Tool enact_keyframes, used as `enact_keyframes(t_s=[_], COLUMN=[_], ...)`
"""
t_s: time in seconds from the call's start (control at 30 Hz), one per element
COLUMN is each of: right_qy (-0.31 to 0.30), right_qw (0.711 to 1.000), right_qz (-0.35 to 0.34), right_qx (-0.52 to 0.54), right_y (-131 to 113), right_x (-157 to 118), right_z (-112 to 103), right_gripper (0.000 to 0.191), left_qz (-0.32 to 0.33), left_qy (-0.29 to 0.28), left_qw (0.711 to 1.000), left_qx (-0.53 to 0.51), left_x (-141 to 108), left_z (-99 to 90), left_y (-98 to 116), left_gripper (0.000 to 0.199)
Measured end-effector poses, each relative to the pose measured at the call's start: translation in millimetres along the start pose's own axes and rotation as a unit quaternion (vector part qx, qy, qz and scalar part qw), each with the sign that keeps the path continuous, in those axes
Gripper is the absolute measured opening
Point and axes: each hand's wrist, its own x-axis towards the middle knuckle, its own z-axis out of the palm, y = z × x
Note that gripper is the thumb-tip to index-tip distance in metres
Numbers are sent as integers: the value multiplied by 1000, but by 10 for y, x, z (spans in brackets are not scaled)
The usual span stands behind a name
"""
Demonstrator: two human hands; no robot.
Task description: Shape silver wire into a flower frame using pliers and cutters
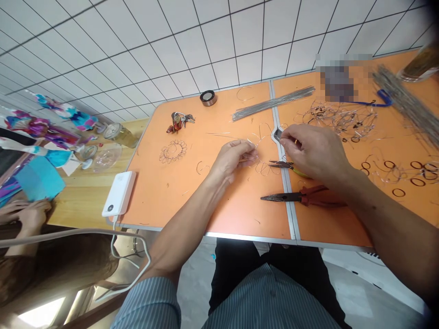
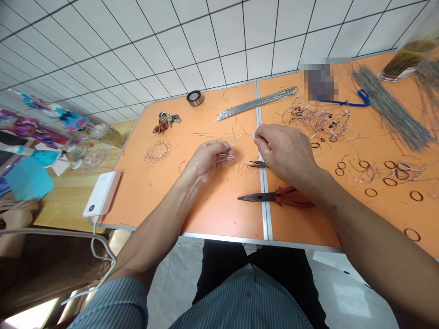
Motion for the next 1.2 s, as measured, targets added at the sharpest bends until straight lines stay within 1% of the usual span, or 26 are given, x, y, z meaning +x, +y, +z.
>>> enact_keyframes(t_s=[0.07,0.17,0.23,0.33,0.4,0.57,0.63,0.73,0.87,1.03,1.1,1.2], right_qy=[-6,-19,-17,-13,-10,9,17,37,57,49,46,53], right_qw=[1000,1000,1000,1000,1000,998,997,997,996,997,997,997], right_qz=[1,-8,-11,0,11,58,68,62,60,57,51,46], right_qx=[0,5,7,10,18,39,36,31,24,25,23,26], right_y=[8,11,11,10,7,6,22,61,96,99,104,118], right_x=[5,8,8,10,15,46,58,71,76,72,72,73], right_z=[17,31,36,28,6,-64,-74,-76,-89,-110,-106,-90], right_gripper=[18,19,20,20,19,14,13,13,13,16,16,16], left_qz=[-4,33,40,32,39,25,26,35,38,37,48,91], left_qy=[11,35,35,26,14,-45,-53,-51,-35,-12,1,19], left_qw=[1000,999,999,999,999,998,997,997,997,998,998,995], left_qx=[-7,6,7,0,-3,-33,-44,-51,-56,-45,-39,-21], left_x=[-2,-25,-37,-30,-16,0,4,14,22,-2,-13,-21], left_z=[12,34,44,42,33,-1,-20,-49,-71,-59,-51,-39], left_y=[-6,4,11,5,-4,-1,10,22,36,67,70,59], left_gripper=[21,17,17,19,22,37,42,46,39,30,27,22])
